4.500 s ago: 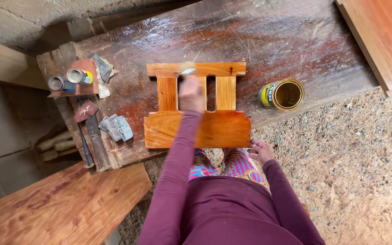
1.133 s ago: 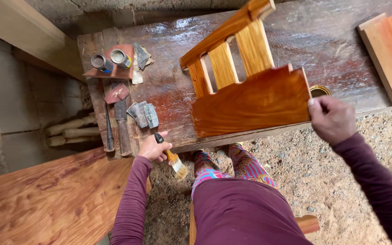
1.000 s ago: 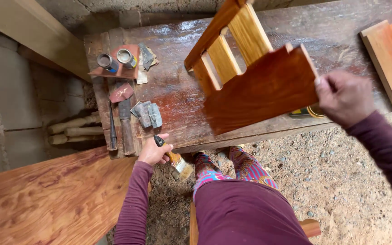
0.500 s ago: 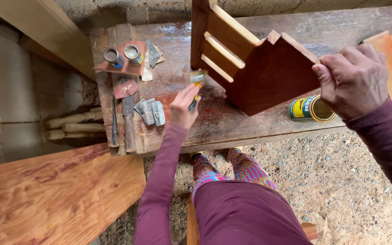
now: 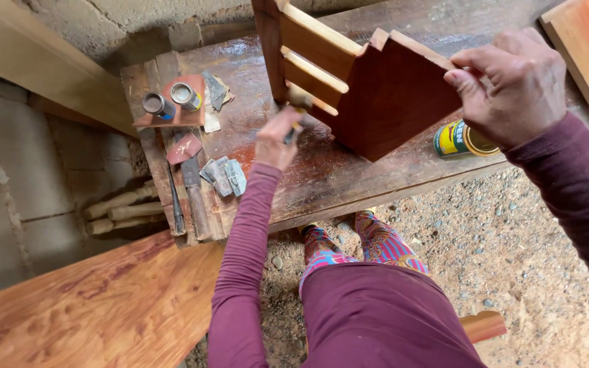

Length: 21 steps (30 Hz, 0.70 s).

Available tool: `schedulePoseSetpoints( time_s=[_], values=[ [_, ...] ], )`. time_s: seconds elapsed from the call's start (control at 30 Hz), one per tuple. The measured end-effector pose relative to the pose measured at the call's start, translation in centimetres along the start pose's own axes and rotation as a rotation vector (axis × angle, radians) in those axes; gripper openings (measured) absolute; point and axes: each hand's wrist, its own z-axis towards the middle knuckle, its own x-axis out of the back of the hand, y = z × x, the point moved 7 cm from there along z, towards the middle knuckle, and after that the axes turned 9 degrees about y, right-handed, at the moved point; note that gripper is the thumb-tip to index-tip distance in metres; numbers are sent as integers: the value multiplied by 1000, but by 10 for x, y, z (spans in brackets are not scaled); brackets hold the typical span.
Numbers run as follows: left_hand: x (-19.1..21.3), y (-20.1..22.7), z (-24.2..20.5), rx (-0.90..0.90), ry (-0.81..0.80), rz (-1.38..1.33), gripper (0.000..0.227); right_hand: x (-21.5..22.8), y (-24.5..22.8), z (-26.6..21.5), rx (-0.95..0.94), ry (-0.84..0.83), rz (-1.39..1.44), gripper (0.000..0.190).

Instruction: Apply wood stain to a small wooden furniture piece using a brush.

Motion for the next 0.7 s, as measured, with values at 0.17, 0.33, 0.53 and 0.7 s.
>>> schedulePoseSetpoints(
  time_s=[0.17, 0.33, 0.53, 0.7],
  values=[
    [-2, 37, 13, 78, -110, -61, 18, -6, 4, -11, -1, 30, 34, 7],
    [8, 6, 21, 135, -109, -116, 8, 0, -11, -5, 1, 46, 54, 8],
    [-8, -33, 7, 949, -138, -523, 22, -2, -11, -5, -34, 47, 88, 10],
    [-14, -36, 2, 1080, -132, -782, 19, -2, -10, -4, 15, 67, 33, 6]
  ],
)
